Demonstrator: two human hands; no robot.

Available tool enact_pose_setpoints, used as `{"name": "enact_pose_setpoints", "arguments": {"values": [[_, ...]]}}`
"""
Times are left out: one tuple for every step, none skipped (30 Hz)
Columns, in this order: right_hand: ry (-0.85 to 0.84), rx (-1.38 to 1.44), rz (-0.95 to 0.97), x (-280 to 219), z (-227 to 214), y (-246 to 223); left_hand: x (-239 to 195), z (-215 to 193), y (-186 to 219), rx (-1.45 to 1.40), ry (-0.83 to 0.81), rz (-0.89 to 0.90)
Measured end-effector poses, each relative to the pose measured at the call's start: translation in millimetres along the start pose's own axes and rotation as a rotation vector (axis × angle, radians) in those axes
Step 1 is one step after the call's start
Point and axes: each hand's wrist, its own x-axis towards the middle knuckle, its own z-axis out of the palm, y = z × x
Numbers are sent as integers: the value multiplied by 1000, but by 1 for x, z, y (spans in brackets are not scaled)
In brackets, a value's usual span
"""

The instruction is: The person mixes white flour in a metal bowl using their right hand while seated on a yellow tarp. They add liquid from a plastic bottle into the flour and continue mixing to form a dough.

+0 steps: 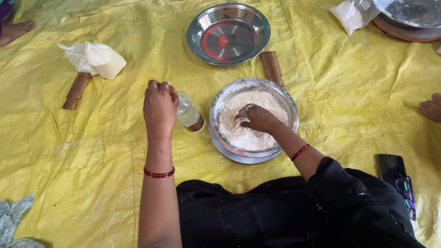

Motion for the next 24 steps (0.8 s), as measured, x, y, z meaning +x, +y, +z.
{"name": "enact_pose_setpoints", "arguments": {"values": [[12, 6, -14, -1, 0, 0, 2, -1, 0, 42, -64, -24], [24, 12, -27, -1, 0, -1, 5, -1, 1, 41, -93, -35], [13, 4, -15, -1, 0, -2, 8, 0, 2, 41, -120, -47], [2, -4, -3, 0, 1, -3, 10, 1, 2, 40, -147, -60], [-8, -14, 11, 0, 1, -2, 13, 4, 2, 57, -156, -58], [-7, -7, 11, 0, 1, -1, 15, 6, 3, 73, -166, -57], [-8, 3, 11, 0, 3, -1, 16, 9, 2, 91, -178, -56], [-9, 12, 11, 0, 4, -1, 16, 11, 1, 98, -188, -57], [0, 5, -1, 0, 5, 1, 17, 13, 0, 105, -196, -58], [10, -2, -14, 1, 5, 2, 18, 15, -2, 112, -204, -59], [18, -9, -28, 2, 6, 3, 18, 16, -3, 163, -205, -33], [28, -2, -4, 2, 6, 4, 18, 18, -4, 215, -207, -8], [37, 6, 19, 2, 6, 6, 17, 19, -5, 267, -208, 16], [45, 13, 42, 2, 6, 8, 16, 21, -5, 276, -217, 33], [141, 61, 64, 2, 3, 11, 16, 22, -4, 284, -223, 49], [236, 110, 86, 1, -1, 15, 16, 22, -3, 293, -229, 65], [329, 160, 109, 1, -2, 17, 14, 22, -4, 264, -197, 75], [312, 138, 238, 0, -4, 20, 11, 21, -5, 236, -165, 86], [296, 115, 367, -2, -8, 26, 7, 20, -6, 206, -133, 97], [278, 91, 497, 0, -11, 32, 4, 18, -6, 93, -119, 84], [329, 56, 466, 5, -13, 37, 0, 17, -8, -20, -104, 72], [380, 22, 435, 11, -16, 44, -1, 16, -9, -132, -88, 60], [427, -12, 403, 17, -16, 49, -2, 17, -9, -194, -87, 9], [326, -7, 409, 26, -14, 54, -4, 20, -8, -255, -87, -41]]}}
